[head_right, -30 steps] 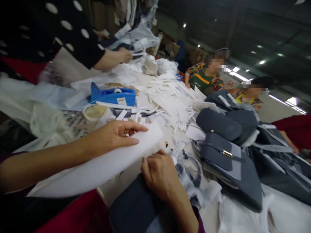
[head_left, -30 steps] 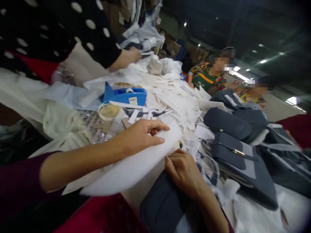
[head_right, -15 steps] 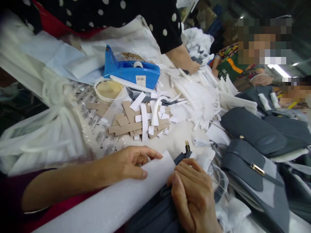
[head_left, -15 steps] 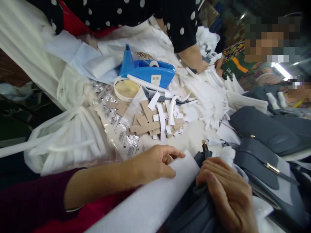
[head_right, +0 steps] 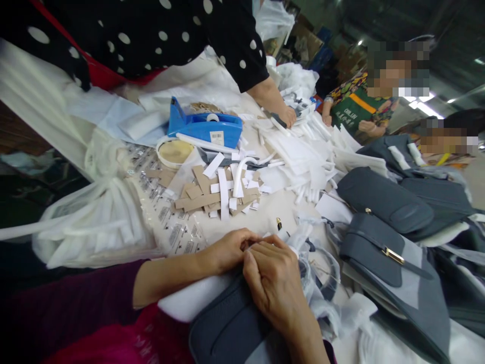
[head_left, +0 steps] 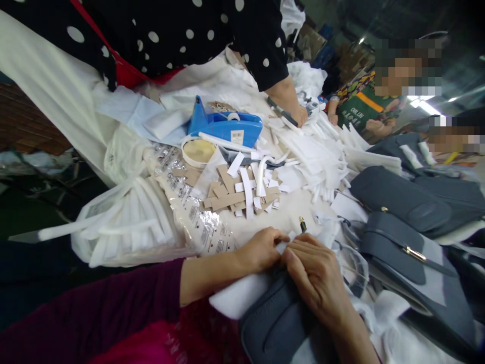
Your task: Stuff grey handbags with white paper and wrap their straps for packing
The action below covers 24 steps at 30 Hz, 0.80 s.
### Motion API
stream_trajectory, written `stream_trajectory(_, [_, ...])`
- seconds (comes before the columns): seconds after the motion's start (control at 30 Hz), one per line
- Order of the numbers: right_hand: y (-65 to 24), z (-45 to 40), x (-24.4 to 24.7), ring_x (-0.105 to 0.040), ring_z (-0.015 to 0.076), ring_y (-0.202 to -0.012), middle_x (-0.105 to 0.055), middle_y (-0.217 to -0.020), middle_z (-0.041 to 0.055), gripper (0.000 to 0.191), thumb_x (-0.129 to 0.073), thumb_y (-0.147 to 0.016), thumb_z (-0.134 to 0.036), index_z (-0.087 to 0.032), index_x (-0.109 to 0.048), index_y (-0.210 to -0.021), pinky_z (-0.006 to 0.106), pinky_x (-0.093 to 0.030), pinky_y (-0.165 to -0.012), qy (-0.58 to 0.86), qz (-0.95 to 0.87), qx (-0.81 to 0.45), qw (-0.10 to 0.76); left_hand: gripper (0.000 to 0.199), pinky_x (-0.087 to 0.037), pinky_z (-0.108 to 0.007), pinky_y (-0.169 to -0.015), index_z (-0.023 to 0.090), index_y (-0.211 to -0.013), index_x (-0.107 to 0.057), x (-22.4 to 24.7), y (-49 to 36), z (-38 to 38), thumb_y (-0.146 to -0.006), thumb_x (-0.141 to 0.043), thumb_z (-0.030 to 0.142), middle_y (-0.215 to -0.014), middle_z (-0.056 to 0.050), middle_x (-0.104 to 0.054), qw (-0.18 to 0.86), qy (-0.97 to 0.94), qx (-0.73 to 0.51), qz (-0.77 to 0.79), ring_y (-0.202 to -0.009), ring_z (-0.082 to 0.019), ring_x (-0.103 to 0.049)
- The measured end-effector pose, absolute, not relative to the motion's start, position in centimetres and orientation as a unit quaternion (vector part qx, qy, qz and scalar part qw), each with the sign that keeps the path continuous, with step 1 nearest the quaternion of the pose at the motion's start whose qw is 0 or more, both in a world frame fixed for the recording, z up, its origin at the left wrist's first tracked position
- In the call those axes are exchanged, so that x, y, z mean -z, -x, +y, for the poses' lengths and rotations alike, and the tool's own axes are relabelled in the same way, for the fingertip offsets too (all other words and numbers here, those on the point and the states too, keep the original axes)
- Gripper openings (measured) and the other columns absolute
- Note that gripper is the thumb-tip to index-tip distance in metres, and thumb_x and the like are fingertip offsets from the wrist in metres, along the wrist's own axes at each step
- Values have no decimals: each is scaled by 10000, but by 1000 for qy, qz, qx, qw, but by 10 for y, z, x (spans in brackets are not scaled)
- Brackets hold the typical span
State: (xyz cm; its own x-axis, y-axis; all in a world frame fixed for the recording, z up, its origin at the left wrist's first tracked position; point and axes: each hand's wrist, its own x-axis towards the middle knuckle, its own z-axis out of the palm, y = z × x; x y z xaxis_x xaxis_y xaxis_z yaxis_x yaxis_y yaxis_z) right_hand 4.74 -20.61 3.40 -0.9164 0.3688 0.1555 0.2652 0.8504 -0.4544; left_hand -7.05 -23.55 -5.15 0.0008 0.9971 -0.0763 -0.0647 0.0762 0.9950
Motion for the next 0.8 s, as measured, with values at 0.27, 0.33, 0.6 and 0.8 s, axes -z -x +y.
stream_trajectory(0.27, [-41, -202, -22, -361, 102, -507, -389, -522, -36, 412, -311, -985, -245, -192, -310, -577, 305, -325, -717, 202, -959, -190, 54, 608, -342, -361, -1115, 234, -1318, -541, 34, 151, -313, -797, -383, -37, -1414, -55, -511, 381, -703, -384, 462, -1298, -188, -468])
stream_trajectory(0.33, [-41, -202, -22, -368, 100, -503, -393, -518, -34, 423, -307, -985, -245, -190, -310, -566, 304, -328, -719, 202, -959, -194, 50, 660, -319, -352, -1138, 273, -1383, -463, 31, 167, -336, -823, -348, -57, -1487, -38, -418, 381, -722, -364, 449, -1354, -176, -401])
stream_trajectory(0.6, [-40, -198, -26, -466, 125, -577, -484, -576, -13, 389, -341, -981, -219, -192, -474, -617, 314, -360, -728, 197, -954, -221, 47, 320, -470, -281, -952, 183, -1032, -688, 38, 137, -341, -915, -410, 77, -1142, -110, -646, 417, -620, -509, 427, -1083, -177, -606])
stream_trajectory(0.8, [-41, -196, -35, -507, 163, -750, -551, -783, 25, 164, -485, -937, -229, -203, -505, -777, 305, -382, -698, 184, -945, -246, 117, 110, -452, -216, -724, 169, -823, -665, 27, 118, -325, -822, -568, 117, -785, -8, -667, 503, -498, -496, 503, -760, -130, -605])
